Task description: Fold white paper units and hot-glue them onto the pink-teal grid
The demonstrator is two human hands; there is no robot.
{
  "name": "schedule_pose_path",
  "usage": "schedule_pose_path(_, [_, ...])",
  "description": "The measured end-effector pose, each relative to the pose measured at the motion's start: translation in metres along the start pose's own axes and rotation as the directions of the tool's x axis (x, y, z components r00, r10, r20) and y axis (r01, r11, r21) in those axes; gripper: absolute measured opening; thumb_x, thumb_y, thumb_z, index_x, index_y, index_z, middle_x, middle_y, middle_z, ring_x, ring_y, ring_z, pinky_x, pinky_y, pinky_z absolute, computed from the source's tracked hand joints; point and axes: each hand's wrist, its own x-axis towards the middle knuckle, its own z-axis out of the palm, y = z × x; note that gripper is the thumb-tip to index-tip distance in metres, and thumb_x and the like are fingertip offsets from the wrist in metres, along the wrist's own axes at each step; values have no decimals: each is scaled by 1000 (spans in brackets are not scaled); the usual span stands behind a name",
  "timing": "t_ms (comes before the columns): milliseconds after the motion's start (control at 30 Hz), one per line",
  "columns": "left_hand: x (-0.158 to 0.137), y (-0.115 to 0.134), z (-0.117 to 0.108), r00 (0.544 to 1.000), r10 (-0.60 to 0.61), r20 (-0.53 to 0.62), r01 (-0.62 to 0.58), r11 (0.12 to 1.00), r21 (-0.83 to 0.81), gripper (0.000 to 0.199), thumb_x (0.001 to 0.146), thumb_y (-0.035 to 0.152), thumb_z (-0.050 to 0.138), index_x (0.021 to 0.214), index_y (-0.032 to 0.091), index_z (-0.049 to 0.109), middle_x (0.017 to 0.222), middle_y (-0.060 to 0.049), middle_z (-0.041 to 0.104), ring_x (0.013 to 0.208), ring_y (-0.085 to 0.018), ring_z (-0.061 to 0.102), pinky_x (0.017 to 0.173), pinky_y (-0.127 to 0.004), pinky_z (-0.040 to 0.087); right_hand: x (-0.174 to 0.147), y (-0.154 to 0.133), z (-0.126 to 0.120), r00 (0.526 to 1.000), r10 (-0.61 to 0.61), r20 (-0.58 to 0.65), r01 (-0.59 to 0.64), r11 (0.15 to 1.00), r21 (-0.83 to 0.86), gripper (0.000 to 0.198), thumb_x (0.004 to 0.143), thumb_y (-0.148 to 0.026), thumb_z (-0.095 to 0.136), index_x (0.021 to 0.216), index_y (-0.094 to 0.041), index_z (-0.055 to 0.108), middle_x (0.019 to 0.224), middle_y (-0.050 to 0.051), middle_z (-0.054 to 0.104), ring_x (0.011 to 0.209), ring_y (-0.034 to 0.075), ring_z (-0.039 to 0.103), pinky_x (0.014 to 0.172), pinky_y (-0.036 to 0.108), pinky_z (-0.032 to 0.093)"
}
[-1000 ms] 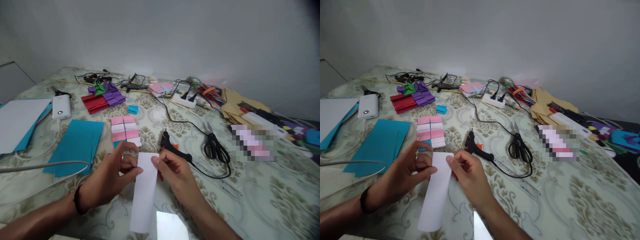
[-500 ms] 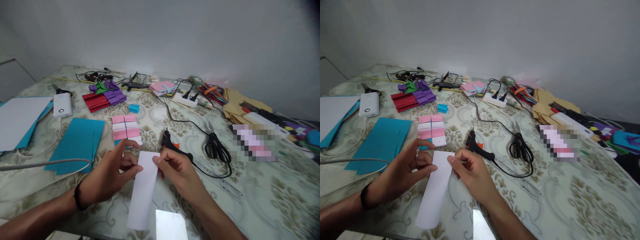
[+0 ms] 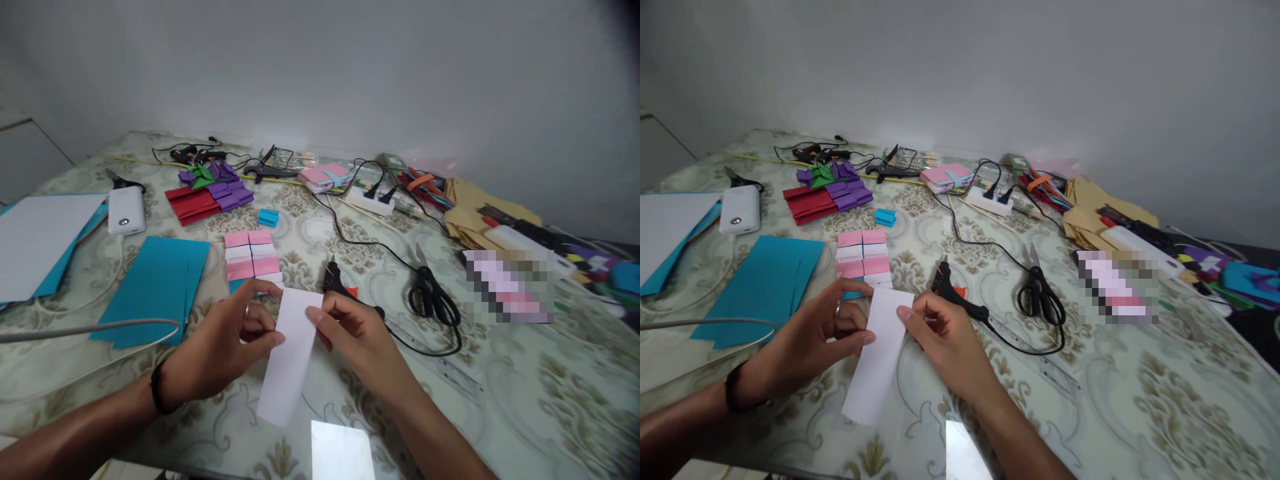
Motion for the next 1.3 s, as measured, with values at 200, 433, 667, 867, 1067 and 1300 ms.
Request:
schedule_pose_path(200, [0, 1, -1, 1000, 27, -1, -27, 998, 53, 39, 94, 20, 68, 127, 26, 48, 81, 4, 70, 76, -15, 71, 72, -26, 54, -1, 1, 0, 1000, -23, -14, 22, 999, -48, 42, 98, -50, 66, 70, -21, 54, 67, -4, 51, 62, 13, 43, 58, 27, 34])
schedule_pose_path(433, [1, 3, -4, 999, 43, -18, -42, 998, 56, 40, 94, 20, 68, 128, 25, 48, 78, 4, 68, 73, -14, 69, 70, -26, 56, -2, -1, 1, 999, -1, 37, 3, 998, -66, 42, 96, -50, 68, 69, -21, 56, 66, -3, 53, 62, 14, 44, 59, 27, 35])
schedule_pose_path(667, [-1, 7, -5, 999, 49, -24, -48, 999, 17, 41, 93, 18, 69, 127, 24, 48, 78, 5, 67, 71, -12, 66, 68, -23, 54, -1, -3, 0, 995, 12, 98, -5, 997, -72, 43, 96, -51, 68, 68, -20, 59, 66, -2, 56, 62, 14, 47, 60, 27, 36])
schedule_pose_path(867, [2, 5, -6, 998, 54, -38, -54, 999, 4, 41, 92, 19, 70, 127, 24, 49, 77, 5, 67, 71, -13, 68, 66, -22, 54, -1, -1, 1, 997, 20, 70, -15, 997, -80, 42, 96, -49, 67, 67, -20, 58, 65, -2, 55, 62, 14, 47, 59, 27, 35])
schedule_pose_path(1067, [3, 8, -6, 997, 52, -61, -52, 999, -2, 40, 91, 18, 70, 126, 23, 50, 76, 5, 67, 71, -12, 68, 65, -21, 53, -1, -1, 2, 992, 42, 117, -28, 992, -121, 41, 96, -48, 66, 67, -20, 59, 66, -1, 57, 63, 14, 48, 59, 27, 36])
schedule_pose_path(1300, [3, -1, -5, 999, -21, 31, 20, 999, 37, 50, 92, 24, 70, 138, 22, 49, 80, 1, 76, 74, -18, 73, 63, -25, 53, -1, -2, 1, 1000, -5, 25, 9, 988, -153, 39, 96, -45, 65, 67, -21, 60, 63, -2, 58, 61, 15, 48, 59, 28, 36])
